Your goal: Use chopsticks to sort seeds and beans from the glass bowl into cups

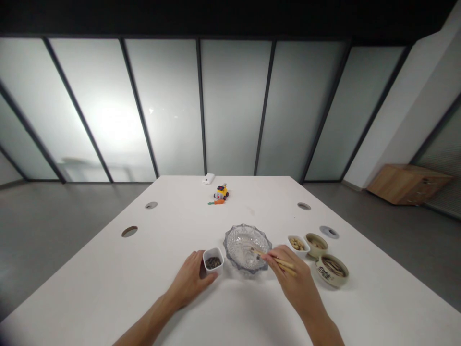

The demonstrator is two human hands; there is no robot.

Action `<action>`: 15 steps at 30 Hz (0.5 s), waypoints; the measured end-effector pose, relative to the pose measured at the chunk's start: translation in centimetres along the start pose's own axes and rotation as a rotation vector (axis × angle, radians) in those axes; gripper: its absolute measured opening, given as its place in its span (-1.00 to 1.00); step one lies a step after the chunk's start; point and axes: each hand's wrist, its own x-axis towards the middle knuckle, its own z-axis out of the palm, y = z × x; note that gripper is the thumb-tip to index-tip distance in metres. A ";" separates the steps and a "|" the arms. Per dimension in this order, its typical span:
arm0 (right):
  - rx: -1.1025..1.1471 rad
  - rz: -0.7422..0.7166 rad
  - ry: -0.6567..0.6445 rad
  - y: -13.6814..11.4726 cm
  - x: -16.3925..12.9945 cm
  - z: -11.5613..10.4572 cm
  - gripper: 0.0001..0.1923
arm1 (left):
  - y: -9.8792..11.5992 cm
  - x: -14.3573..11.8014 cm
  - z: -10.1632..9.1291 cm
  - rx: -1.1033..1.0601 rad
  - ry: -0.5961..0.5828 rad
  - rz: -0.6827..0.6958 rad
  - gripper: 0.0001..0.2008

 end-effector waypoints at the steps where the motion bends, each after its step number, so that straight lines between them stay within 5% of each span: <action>1: 0.002 0.023 -0.014 0.1 0.0 0.0 -0.54 | 0.0 0.0 0.0 0.000 -0.003 0.000 -0.78; 15: -0.060 0.007 0.025 0.0 0.1 -0.4 -0.52 | 0.0 0.0 -0.1 0.004 -0.015 -0.019 -0.76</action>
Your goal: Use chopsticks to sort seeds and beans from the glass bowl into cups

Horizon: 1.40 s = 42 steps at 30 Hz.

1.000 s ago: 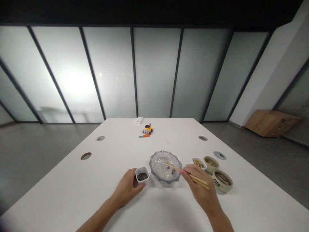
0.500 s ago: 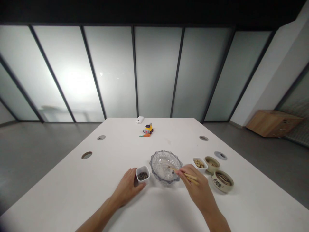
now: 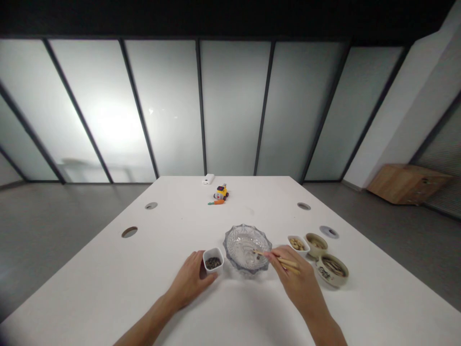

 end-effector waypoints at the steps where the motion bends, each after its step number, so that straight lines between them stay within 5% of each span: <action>1: -0.009 -0.010 -0.002 0.0 0.0 0.0 -0.51 | 0.0 0.0 0.0 0.005 -0.003 -0.001 -0.75; 14: 0.059 0.043 -0.022 -0.2 0.0 -0.2 -0.52 | 0.1 0.0 -0.1 -0.003 -0.008 -0.001 -0.76; 26: 0.085 0.028 0.183 -2.1 0.2 -0.4 -0.52 | -0.1 0.1 0.0 -0.003 -0.003 0.013 -0.76; 31: 0.217 0.069 0.064 -4.0 -0.1 0.4 -0.47 | 0.0 0.1 0.0 -0.020 -0.003 0.013 -0.72; 37: -0.010 0.009 0.153 -1.6 0.5 -1.1 -0.43 | -0.1 0.1 0.0 -0.007 -0.003 0.007 -0.75; 42: -0.132 -0.031 0.038 0.9 0.5 -1.5 -0.40 | -0.2 0.0 0.1 -0.020 0.011 0.017 -0.77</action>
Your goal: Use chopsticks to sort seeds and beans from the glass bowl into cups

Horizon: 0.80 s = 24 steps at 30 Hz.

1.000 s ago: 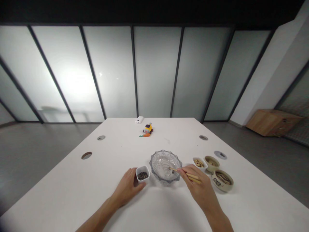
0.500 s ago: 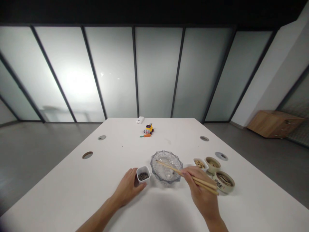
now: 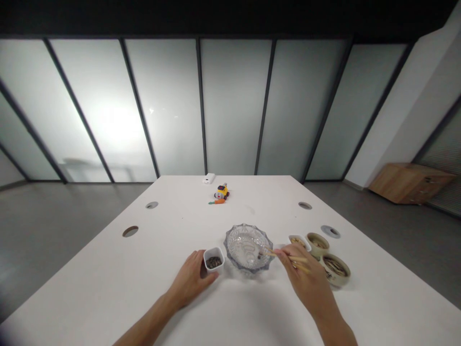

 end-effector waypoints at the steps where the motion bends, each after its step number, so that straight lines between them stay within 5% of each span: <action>1: 0.003 0.001 -0.031 0.2 -0.1 0.2 -0.41 | 0.0 0.0 0.0 0.000 -0.001 -0.001 -0.76; 7: 0.079 0.038 -0.149 0.3 -0.5 0.4 -0.50 | 0.2 0.0 -0.1 0.023 -0.006 -0.013 -0.76; 24: 0.157 0.074 -0.185 0.0 -0.7 -0.2 -0.59 | 0.4 -0.2 -0.3 0.044 -0.016 -0.028 -0.75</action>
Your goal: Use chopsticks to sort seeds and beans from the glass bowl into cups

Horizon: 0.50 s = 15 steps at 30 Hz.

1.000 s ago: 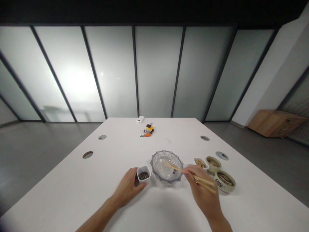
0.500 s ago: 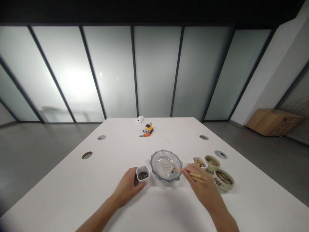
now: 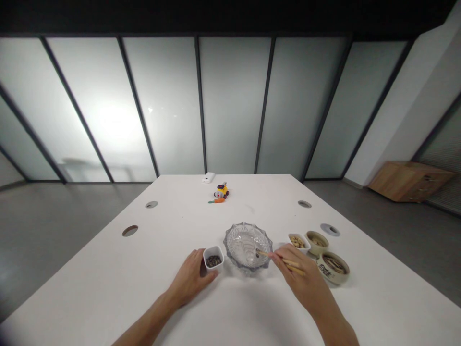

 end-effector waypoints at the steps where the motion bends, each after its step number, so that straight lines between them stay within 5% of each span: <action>1: 0.000 0.006 0.001 0.0 0.0 0.0 -0.59 | 0.0 0.0 0.0 -0.002 -0.002 0.000 -0.75; 15: 0.041 -0.015 0.003 0.4 0.1 0.2 -0.60 | -0.1 0.0 0.0 -0.011 -0.004 0.007 -0.75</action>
